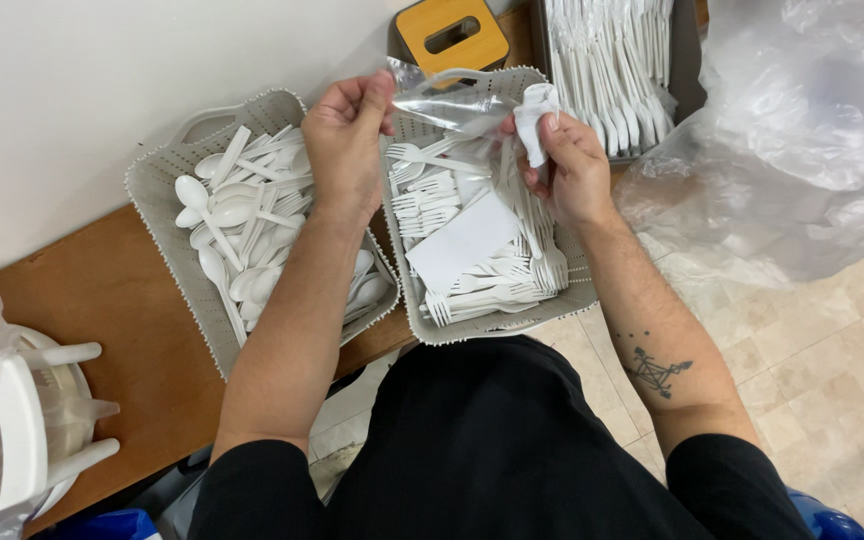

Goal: The person wraps plastic forks, knives and spoons in white paper napkins, folding the napkin around each cutlery set and placing the finished wrapped sets into a plastic basket on the table. They repeat this for one set at a time, taking cutlery from baskets of loose plastic utensils.

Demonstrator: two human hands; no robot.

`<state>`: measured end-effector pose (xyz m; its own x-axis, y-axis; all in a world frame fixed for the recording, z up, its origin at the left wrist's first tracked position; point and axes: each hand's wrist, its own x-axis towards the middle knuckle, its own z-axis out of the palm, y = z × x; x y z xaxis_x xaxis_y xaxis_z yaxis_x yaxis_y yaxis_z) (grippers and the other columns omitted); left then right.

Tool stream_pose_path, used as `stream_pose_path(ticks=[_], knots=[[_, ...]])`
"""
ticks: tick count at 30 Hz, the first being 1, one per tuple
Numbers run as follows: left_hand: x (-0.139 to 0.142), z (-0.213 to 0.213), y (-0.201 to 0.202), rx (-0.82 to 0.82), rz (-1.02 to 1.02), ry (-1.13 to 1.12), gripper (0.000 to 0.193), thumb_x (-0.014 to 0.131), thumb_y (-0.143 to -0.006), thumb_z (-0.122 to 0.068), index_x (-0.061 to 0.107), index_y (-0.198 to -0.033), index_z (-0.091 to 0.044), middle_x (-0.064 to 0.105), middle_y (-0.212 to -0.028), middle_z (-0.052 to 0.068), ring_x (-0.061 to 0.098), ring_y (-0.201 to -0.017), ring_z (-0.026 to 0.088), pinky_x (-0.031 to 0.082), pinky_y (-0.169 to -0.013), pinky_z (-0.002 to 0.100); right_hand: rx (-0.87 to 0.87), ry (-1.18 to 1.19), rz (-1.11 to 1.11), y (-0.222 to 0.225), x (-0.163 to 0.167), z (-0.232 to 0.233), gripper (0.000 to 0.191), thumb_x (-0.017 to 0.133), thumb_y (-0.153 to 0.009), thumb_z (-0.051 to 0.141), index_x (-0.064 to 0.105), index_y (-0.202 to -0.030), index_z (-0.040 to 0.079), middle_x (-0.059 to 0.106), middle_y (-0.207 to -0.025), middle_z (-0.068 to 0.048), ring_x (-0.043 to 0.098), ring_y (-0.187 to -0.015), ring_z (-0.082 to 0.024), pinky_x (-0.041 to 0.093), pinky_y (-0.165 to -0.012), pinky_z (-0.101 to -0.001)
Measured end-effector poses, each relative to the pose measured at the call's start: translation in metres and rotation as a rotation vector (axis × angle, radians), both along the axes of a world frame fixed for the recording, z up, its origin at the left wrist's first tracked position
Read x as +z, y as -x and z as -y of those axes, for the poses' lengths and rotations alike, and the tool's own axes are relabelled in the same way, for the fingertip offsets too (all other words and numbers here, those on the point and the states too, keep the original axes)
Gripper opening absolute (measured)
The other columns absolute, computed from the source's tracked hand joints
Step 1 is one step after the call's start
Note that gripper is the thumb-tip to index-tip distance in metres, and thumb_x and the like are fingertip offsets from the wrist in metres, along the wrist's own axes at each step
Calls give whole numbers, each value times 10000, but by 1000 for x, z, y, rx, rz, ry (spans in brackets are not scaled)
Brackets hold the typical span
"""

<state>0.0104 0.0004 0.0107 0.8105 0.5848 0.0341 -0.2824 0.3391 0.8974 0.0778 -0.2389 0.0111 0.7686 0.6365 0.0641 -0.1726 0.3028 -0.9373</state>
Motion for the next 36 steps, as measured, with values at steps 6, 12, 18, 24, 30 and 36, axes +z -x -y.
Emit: stream_pose_path(ticks=[6,12,18,24,30,36], knots=[[-1,-4,-3,70,131,-17,216,684,-1062,-178,598,-1045,19,675,-854,70,604,-731,136,524,-701,279,9,-4,21,-3,-6,2,455,441,-1145,382,653,-1202,-16,605,-808,-53,463,-590,-78,323,-467,-219],[1,2,-2,-26,-136,-10,601,726,-942,-357,460,-1357,-13,693,-1145,117,696,-1069,206,583,-965,330,50,-8,2,-7,-10,4,491,424,-1155,380,620,-1329,-36,555,-751,-45,461,-589,-104,355,-513,-233],[-18,49,5,-464,-318,-567,856,866,-841,-373,450,-1491,-2,652,-1357,168,631,-1269,253,556,-1029,393,166,-54,-62,-6,-7,10,552,424,-1156,399,552,-1451,-49,564,-735,-51,437,-562,-98,354,-534,-226],[-22,52,1,-306,-327,-355,934,844,-775,-309,310,-1515,-110,409,-1483,175,589,-1245,269,617,-951,421,197,-97,-85,-6,-5,10,577,425,-1102,383,506,-1443,-75,675,-1202,-69,474,-584,-106,354,-481,-214],[-9,47,17,51,-189,-982,532,937,-831,-345,630,-1204,-122,517,-1236,99,506,-1233,259,446,-1093,460,212,-130,-107,-5,-6,8,567,445,-1106,368,505,-1470,-62,649,-1343,-111,499,-624,-107,376,-508,-213],[-3,52,15,-65,-251,-1063,309,891,-844,-318,785,-1042,-106,543,-1210,48,389,-1226,285,340,-1088,457,301,-142,-88,-5,-9,10,557,446,-1153,369,513,-1483,-74,632,-1262,-149,520,-658,-115,372,-511,-199]])
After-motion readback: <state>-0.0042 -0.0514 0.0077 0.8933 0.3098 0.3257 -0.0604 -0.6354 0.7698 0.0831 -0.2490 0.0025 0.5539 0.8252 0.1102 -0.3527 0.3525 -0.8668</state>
